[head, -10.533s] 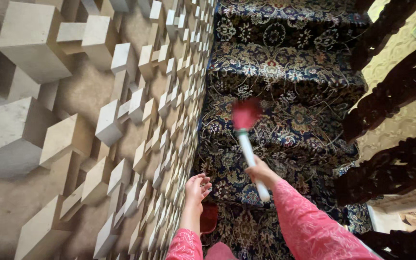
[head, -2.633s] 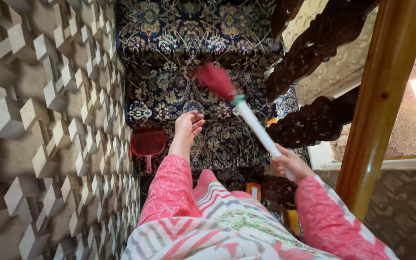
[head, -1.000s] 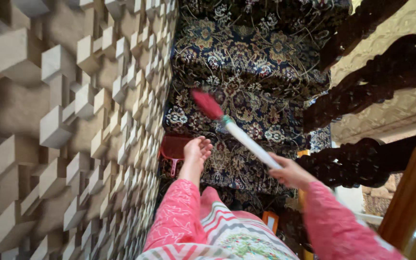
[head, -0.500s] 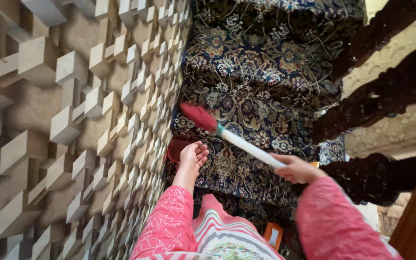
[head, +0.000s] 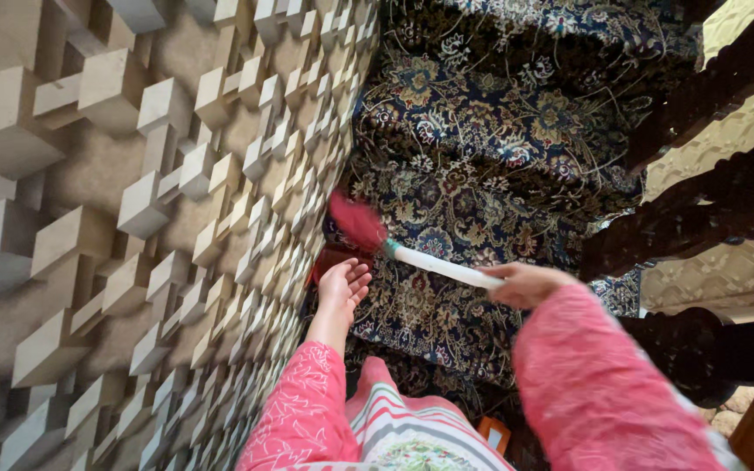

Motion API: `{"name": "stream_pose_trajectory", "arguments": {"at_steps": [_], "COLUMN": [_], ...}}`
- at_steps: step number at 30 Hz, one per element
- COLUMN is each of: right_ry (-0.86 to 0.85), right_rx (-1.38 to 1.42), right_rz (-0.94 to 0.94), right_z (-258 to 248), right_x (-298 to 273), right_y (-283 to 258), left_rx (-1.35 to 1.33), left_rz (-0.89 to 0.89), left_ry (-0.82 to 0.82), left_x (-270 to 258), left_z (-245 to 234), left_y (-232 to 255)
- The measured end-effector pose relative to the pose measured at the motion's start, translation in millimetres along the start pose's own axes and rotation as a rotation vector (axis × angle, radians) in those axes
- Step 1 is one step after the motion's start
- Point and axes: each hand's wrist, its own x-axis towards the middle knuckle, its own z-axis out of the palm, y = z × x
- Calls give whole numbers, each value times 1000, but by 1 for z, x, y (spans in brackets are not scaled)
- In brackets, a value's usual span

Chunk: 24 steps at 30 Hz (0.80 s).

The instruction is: The person sweeps carpeted stairs using a small red broom, collecting debris into a red dustpan held in the other hand.

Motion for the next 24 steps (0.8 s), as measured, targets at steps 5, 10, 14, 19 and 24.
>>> {"name": "stream_pose_trajectory", "arguments": {"at_steps": [5, 10, 14, 19, 24], "right_ry": [-27, -10, 146, -75, -57], "right_rx": [-67, 365, 290, 140, 75], "right_rz": [-190, -217, -20, -33, -95], "right_z": [-76, -59, 21, 12, -42], "right_x": [-56, -23, 25, -7, -79], "right_y": [39, 53, 47, 62, 68], "left_rx": [2, 41, 61, 69, 55], "left_rz": [-13, -27, -34, -45, -52], "left_ry": [-20, -49, -59, -62, -101], "left_x": [5, 6, 10, 16, 15], "left_z": [11, 23, 28, 31, 37], "left_y": [-10, -17, -22, -27, -34]}}
